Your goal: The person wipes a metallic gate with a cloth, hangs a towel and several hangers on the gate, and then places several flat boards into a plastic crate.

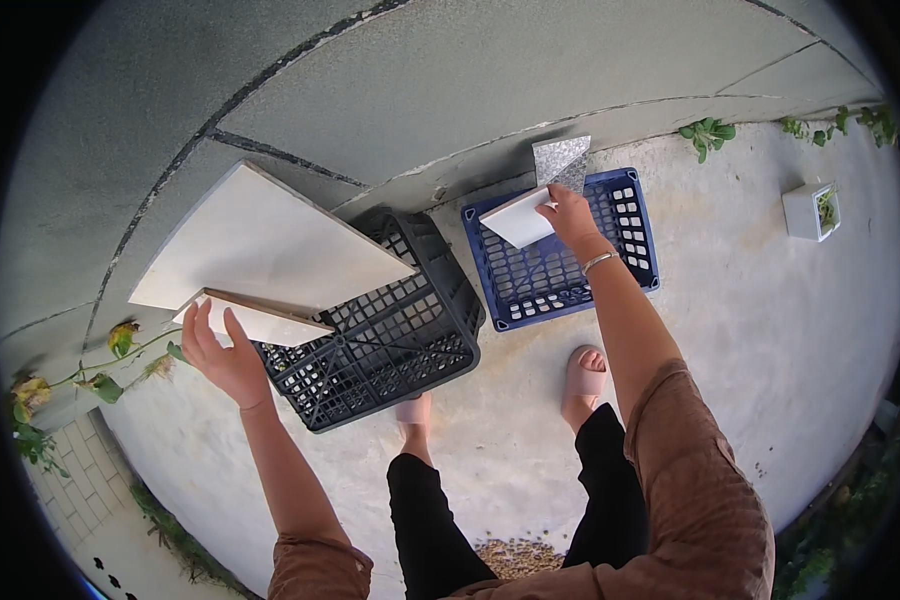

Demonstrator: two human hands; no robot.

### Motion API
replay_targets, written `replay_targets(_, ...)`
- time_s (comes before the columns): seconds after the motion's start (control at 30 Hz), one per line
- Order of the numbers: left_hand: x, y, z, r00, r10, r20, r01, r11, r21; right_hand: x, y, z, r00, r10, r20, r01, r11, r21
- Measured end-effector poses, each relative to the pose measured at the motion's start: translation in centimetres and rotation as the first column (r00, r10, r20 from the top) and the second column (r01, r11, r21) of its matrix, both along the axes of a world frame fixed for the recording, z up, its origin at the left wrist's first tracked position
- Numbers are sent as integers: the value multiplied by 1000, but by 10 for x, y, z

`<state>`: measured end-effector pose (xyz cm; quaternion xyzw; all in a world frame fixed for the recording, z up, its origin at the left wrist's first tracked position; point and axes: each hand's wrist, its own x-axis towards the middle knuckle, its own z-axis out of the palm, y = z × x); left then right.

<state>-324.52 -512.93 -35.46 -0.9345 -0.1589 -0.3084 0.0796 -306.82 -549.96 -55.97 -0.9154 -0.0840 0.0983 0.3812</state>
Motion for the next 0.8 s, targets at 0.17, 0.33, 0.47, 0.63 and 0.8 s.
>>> replay_targets(0.17, -38, 85, 18, 987, 99, -125, -95, 995, 41, 7, 10, 7, 958, -238, 157, 260, 957, -131)
replay_targets(0.33, -45, 119, 12, 934, 135, -331, -194, 970, -149, -59, 92, 80, 978, -111, 179, 64, 967, 248)
replay_targets(0.47, -44, 147, 5, 941, 19, -337, -174, 882, -437, -124, 189, 138, 962, 199, 187, -270, 786, 556)
replay_targets(0.63, -36, 158, -1, 929, -52, -367, -202, 760, -618, -150, 278, 153, 919, 394, 34, -360, 799, 482)
replay_targets(0.8, -51, 118, 31, 926, -72, -370, -253, 610, -751, -145, 295, 173, 898, 438, -29, -385, 817, 430)
